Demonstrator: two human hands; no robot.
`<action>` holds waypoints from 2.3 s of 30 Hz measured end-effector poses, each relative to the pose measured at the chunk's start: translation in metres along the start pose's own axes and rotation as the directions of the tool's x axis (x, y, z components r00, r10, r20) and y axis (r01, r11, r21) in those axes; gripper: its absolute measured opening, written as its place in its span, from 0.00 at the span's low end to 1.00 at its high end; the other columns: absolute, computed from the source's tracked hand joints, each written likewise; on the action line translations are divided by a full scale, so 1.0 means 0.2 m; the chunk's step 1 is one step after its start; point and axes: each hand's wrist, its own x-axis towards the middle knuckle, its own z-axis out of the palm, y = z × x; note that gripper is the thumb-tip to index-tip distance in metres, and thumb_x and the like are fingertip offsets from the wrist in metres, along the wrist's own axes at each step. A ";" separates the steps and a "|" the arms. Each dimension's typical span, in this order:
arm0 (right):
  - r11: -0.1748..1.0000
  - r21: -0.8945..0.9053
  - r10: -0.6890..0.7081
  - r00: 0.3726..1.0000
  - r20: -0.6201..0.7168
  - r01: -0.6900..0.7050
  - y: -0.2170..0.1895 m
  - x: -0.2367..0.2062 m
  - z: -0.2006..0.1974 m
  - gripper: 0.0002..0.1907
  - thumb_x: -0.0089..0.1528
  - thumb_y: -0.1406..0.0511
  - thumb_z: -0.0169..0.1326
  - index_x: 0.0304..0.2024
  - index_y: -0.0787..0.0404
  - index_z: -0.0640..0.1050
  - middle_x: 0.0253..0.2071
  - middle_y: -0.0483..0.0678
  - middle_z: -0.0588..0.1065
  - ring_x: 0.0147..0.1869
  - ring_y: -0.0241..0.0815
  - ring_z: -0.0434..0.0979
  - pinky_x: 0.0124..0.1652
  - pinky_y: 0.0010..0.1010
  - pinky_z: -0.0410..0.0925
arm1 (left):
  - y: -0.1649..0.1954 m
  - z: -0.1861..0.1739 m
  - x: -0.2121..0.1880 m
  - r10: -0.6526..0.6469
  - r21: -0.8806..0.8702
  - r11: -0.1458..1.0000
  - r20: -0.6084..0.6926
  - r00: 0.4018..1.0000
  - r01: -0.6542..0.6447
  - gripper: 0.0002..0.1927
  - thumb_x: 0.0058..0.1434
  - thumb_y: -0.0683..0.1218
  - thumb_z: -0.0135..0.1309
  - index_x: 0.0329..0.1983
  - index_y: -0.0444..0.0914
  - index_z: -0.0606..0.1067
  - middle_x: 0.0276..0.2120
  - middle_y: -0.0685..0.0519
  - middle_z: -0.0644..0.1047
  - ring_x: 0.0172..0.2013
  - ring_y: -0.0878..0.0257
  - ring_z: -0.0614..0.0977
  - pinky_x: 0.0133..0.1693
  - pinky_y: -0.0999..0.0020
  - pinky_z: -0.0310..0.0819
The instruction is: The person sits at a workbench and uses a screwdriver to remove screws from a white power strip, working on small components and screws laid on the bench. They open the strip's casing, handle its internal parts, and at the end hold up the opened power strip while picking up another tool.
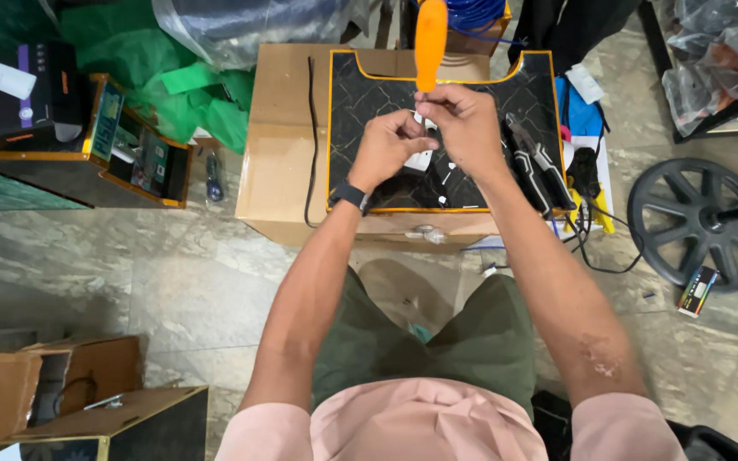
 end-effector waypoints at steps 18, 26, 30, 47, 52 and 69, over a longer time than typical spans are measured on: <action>0.986 0.072 0.154 0.986 -0.063 -0.150 -0.10 -0.03 0.01 0.13 0.63 0.71 0.53 0.50 0.60 0.76 0.39 0.40 0.81 0.38 0.26 0.78 0.35 0.22 0.73 | 0.07 -0.02 -0.02 0.081 0.125 0.988 0.072 0.994 -0.089 0.08 0.63 0.43 0.62 0.44 0.36 0.83 0.33 0.52 0.84 0.32 0.69 0.84 0.37 0.69 0.77; 0.949 -0.306 -0.110 0.988 -0.108 0.073 -0.06 0.00 0.01 0.10 0.60 0.75 0.67 0.40 0.67 0.78 0.36 0.45 0.72 0.36 0.32 0.72 0.37 0.24 0.68 | 0.09 0.00 0.00 -0.035 0.195 0.980 -0.044 0.998 0.043 0.14 0.51 0.45 0.72 0.30 0.33 0.78 0.25 0.51 0.81 0.27 0.64 0.79 0.33 0.67 0.76; 0.990 -0.132 -0.061 0.992 -0.108 0.047 -0.05 0.00 -0.01 0.11 0.62 0.78 0.57 0.47 0.66 0.78 0.38 0.43 0.79 0.42 0.31 0.80 0.45 0.23 0.74 | 0.10 -0.02 -0.02 0.160 0.138 0.976 0.055 0.986 -0.166 0.11 0.50 0.35 0.60 0.38 0.35 0.79 0.36 0.48 0.83 0.38 0.59 0.86 0.43 0.65 0.80; 0.979 -0.193 -0.093 0.979 -0.180 0.058 -0.09 -0.13 -0.19 0.07 0.67 0.78 0.53 0.47 0.67 0.74 0.41 0.45 0.78 0.45 0.32 0.79 0.47 0.24 0.72 | 0.13 -0.01 0.09 0.184 0.433 0.848 0.299 0.936 -0.305 0.11 0.55 0.33 0.56 0.39 0.38 0.80 0.35 0.48 0.81 0.39 0.48 0.81 0.44 0.56 0.75; 0.970 -0.241 -0.031 0.983 -0.182 -0.014 -0.02 -0.19 -0.20 0.08 0.66 0.76 0.54 0.48 0.66 0.73 0.40 0.45 0.79 0.44 0.32 0.82 0.44 0.24 0.73 | 0.15 0.02 0.12 0.259 0.501 0.789 0.253 0.932 -0.355 0.08 0.54 0.36 0.60 0.37 0.39 0.81 0.34 0.51 0.83 0.40 0.47 0.80 0.45 0.55 0.73; 0.994 0.084 -0.068 0.993 -0.092 0.076 -0.24 -0.06 -0.09 0.23 0.70 0.78 0.48 0.64 0.61 0.58 0.44 0.50 0.76 0.46 0.38 0.83 0.46 0.28 0.79 | 0.02 -0.20 -0.12 0.087 0.080 0.994 -0.090 0.992 -0.080 0.28 0.46 0.30 0.46 0.52 0.34 0.77 0.47 0.47 0.79 0.49 0.55 0.81 0.52 0.66 0.74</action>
